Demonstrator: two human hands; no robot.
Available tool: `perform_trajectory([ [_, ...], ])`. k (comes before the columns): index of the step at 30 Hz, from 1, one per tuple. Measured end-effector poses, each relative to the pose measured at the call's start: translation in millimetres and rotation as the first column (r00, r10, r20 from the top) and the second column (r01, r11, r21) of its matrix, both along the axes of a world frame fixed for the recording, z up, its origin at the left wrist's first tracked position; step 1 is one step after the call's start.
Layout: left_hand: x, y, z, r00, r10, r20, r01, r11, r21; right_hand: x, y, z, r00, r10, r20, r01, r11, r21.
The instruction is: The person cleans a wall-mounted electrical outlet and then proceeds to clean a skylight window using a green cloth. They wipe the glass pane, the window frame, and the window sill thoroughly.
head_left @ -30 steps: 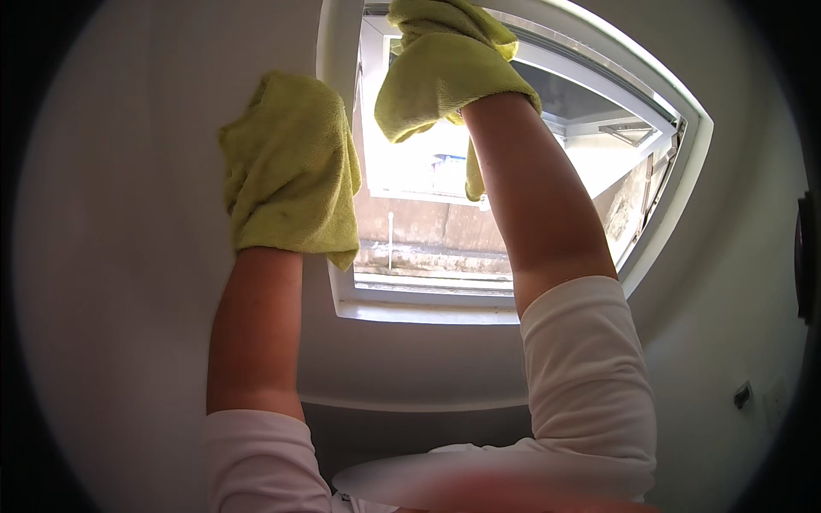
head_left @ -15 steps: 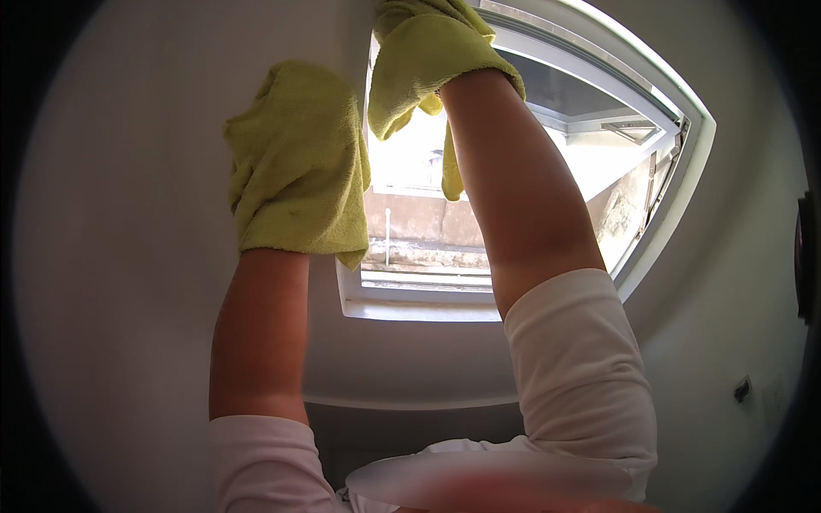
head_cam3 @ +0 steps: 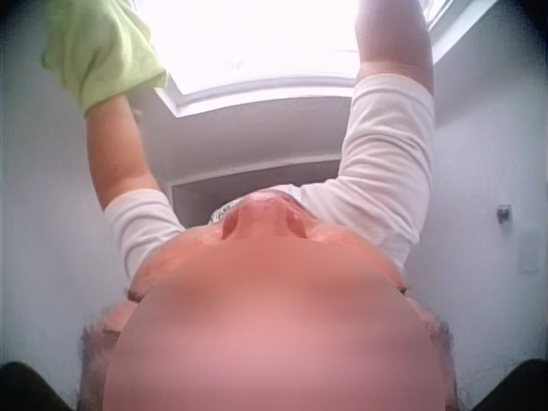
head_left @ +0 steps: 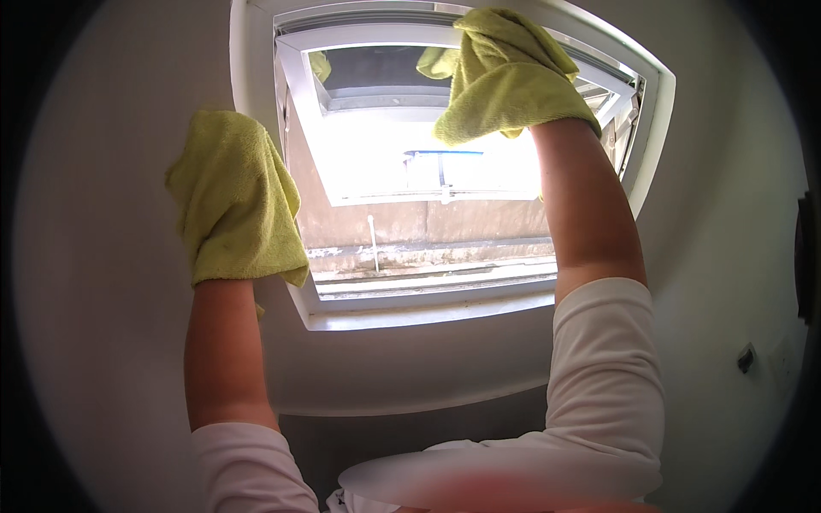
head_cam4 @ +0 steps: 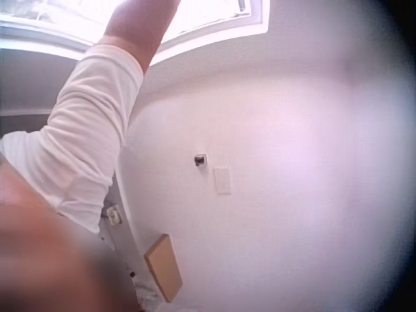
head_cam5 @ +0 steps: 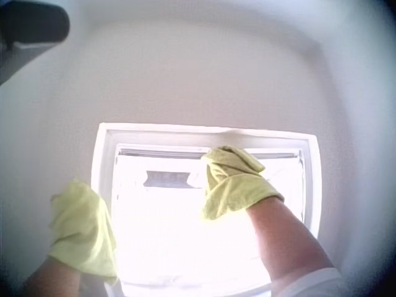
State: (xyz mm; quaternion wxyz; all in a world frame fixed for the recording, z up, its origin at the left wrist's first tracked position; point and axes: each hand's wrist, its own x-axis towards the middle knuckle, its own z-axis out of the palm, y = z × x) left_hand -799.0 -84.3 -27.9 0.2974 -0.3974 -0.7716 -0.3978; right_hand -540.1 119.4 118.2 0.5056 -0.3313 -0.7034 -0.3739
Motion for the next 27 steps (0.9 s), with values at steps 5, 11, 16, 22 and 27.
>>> perform_trajectory([
  [5, 13, 1, 6, 0.986, -0.093, 0.138, 0.071, 0.985, 0.157, 112, 26, 1, 0.95, -0.309, 0.042, 0.303, 0.884, -0.357],
  [11, 16, 6, 6, 0.997, 0.036, -0.066, -0.029, 0.993, 0.116, 166, 29, 14, 0.84, -0.497, 0.218, 0.542, 0.756, -0.366],
  [16, -1, 10, 4, 0.986, 0.084, -0.142, -0.053, 0.976, 0.212, 138, 13, 8, 0.951, -0.306, 0.056, 0.296, 0.835, -0.465],
  [22, 12, 12, 13, 0.977, 0.101, -0.19, -0.078, 0.989, 0.128, 53, 14, -2, 0.982, 0.045, -0.181, -0.07, 0.988, -0.136],
  [27, -13, 2, 4, 0.859, 0.213, -0.465, -0.182, 0.977, 0.111, 108, 2, -3, 0.999, -0.014, -0.043, 0.01, 0.995, -0.102],
])
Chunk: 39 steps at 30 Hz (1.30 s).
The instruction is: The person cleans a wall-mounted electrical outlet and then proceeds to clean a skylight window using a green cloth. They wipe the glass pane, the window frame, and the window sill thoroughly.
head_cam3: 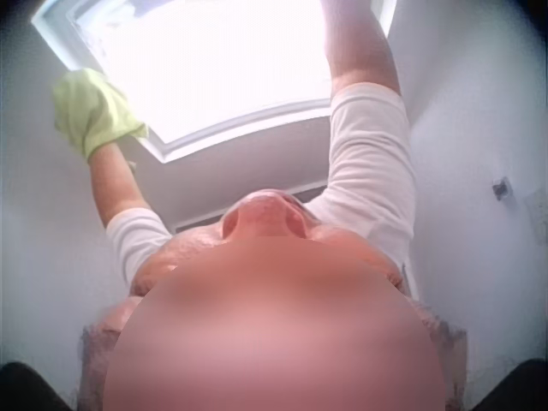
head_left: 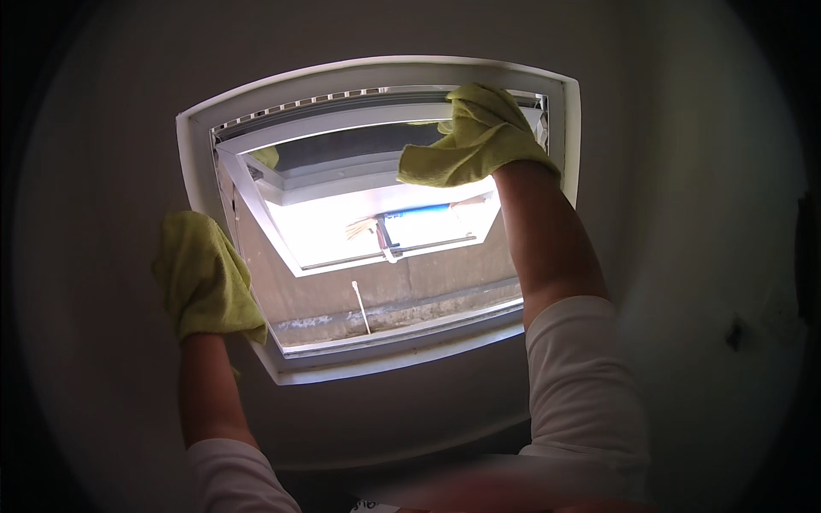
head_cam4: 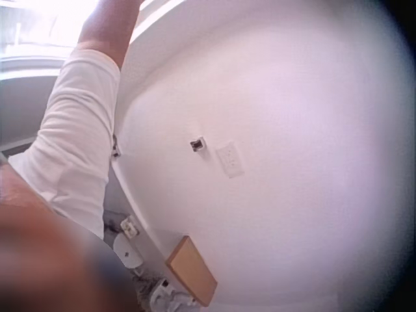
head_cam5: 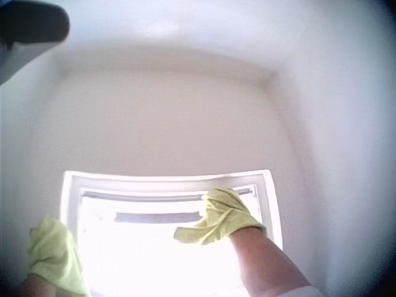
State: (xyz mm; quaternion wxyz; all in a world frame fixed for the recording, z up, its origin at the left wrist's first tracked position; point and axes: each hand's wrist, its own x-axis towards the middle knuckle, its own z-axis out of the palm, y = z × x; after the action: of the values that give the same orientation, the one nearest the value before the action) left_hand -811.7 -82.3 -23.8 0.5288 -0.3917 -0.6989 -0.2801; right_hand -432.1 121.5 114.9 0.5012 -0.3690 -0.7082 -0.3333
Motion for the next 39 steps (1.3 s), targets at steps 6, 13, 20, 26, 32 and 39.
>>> perform_trajectory([
  [6, 32, -3, 0, 0.996, -0.015, 0.085, 0.015, 1.0, -0.003, 67, 77, 11, 0.949, -0.278, -0.148, 0.282, 0.959, 0.009],
  [13, 13, -2, 0, 0.998, -0.063, 0.005, 0.062, 0.997, 0.049, 0, 36, 7, 0.985, -0.16, -0.069, 0.158, 0.987, -0.029],
  [20, 23, -5, 12, 0.985, -0.131, 0.116, 0.131, 0.991, 0.01, -190, -39, -5, 0.95, 0.312, -0.029, -0.292, 0.915, 0.277],
  [26, 10, -8, 11, 0.977, -0.163, 0.138, 0.162, 0.987, 0.024, -288, -90, -6, 0.882, 0.471, 0.014, -0.468, 0.871, 0.149],
  [32, 5, 1, -8, 0.957, -0.254, 0.141, 0.247, 0.967, 0.069, -268, -67, -16, 0.889, 0.432, 0.152, -0.451, 0.883, 0.126],
  [39, -1, -2, -17, 0.954, -0.269, 0.132, 0.259, 0.962, 0.09, -210, -55, -62, 0.82, 0.443, 0.362, -0.461, 0.886, -0.04],
])
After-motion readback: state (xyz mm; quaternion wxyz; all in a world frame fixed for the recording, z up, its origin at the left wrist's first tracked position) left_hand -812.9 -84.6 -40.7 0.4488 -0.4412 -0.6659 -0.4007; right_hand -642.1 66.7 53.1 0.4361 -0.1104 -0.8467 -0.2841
